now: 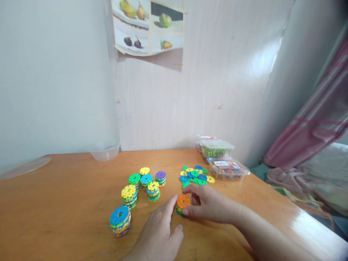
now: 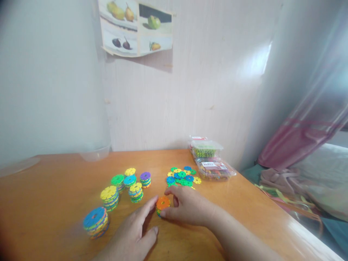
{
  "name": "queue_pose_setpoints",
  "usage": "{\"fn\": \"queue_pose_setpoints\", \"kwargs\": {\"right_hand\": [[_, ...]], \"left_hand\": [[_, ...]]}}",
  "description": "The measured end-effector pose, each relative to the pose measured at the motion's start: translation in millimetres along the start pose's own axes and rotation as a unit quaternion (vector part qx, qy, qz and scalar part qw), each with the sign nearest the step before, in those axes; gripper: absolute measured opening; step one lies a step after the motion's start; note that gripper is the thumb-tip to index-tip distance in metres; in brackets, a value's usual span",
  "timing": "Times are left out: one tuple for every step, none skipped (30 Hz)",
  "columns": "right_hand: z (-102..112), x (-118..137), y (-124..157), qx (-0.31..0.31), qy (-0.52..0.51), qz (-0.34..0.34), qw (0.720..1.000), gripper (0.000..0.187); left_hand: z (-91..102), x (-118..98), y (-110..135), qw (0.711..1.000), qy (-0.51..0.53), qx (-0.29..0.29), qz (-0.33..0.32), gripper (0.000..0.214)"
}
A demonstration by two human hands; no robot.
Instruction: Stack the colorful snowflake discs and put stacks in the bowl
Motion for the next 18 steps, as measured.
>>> {"fn": "queue_pose_setpoints", "kwargs": {"right_hand": [[6, -2, 0, -0.011, 0.000, 0.002, 1.000, 0.046], [13, -6, 0, -0.030, 0.005, 0.001, 1.000, 0.043], [22, -12, 0, -0.055, 0.015, -0.005, 0.998, 0.037], [32, -19, 0, -0.081, 0.030, -0.016, 0.996, 0.032], [41, -27, 0, -0.104, 0.049, -0.031, 0.993, 0.027], [48, -35, 1, -0.123, 0.072, -0.046, 0.989, 0.024], [54, -43, 1, -0.133, 0.095, -0.060, 0.985, 0.023], [57, -49, 1, -0.135, 0.118, -0.070, 0.981, 0.022], [57, -53, 0, -0.131, 0.138, -0.074, 0.979, 0.023], [56, -55, -1, -0.121, 0.155, -0.076, 0.978, 0.024], [53, -56, -2, -0.112, 0.169, -0.074, 0.976, 0.026], [50, -54, -4, -0.104, 0.182, -0.070, 0.975, 0.029], [46, -51, -5, -0.100, 0.194, -0.064, 0.974, 0.033], [43, -47, -7, -0.102, 0.206, -0.058, 0.971, 0.037], [40, -43, -8, -0.107, 0.219, -0.053, 0.968, 0.041], [36, -38, -10, -0.113, 0.231, -0.050, 0.965, 0.044], [33, -35, -12, -0.118, 0.244, -0.048, 0.961, 0.045], [30, -31, -14, -0.121, 0.258, -0.047, 0.957, 0.046]], "left_hand": [[-0.1, 0, 0, 1.000, 0.002, 0.002, 0.002, 0.070], [-0.1, 0, 0, 1.000, 0.005, 0.003, 0.002, 0.070], [0.0, 0, 0, 1.000, 0.007, 0.004, 0.001, 0.070], [0.0, -1, 1, 1.000, 0.009, 0.006, 0.000, 0.069], [0.0, -1, 1, 1.000, 0.010, 0.007, 0.000, 0.069], [0.2, -1, 1, 1.000, 0.011, 0.006, 0.000, 0.069], [0.2, -1, 0, 1.000, 0.014, 0.006, 0.001, 0.069], [0.3, -1, 0, 1.000, 0.016, 0.005, 0.001, 0.069], [0.4, -1, 0, 1.000, 0.019, 0.003, 0.000, 0.069], [0.4, -1, 0, 1.000, 0.020, 0.001, -0.002, 0.069], [0.1, 0, 0, 1.000, 0.019, -0.001, -0.004, 0.069], [-0.5, 0, -1, 1.000, 0.014, -0.001, -0.006, 0.069], [-1.4, 1, -1, 1.000, 0.009, 0.001, -0.008, 0.069], [-2.2, 2, -1, 1.000, 0.005, 0.002, -0.011, 0.069], [-3.0, 2, -2, 1.000, 0.003, 0.003, -0.013, 0.069], [-3.5, 3, -2, 1.000, 0.002, 0.004, -0.014, 0.069], [-3.6, 3, -2, 1.000, 0.003, 0.004, -0.016, 0.070], [-3.3, 3, -2, 1.000, 0.004, 0.002, -0.016, 0.070]]}}
Point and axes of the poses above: each hand's wrist, its own y-axis away from the middle knuckle, its own z-axis out of the back of the hand, x = y × z, the point moved 8 cm from there along -y, towards the middle knuckle, and after that the axes turned 9 degrees about z, right-handed, at the moved point
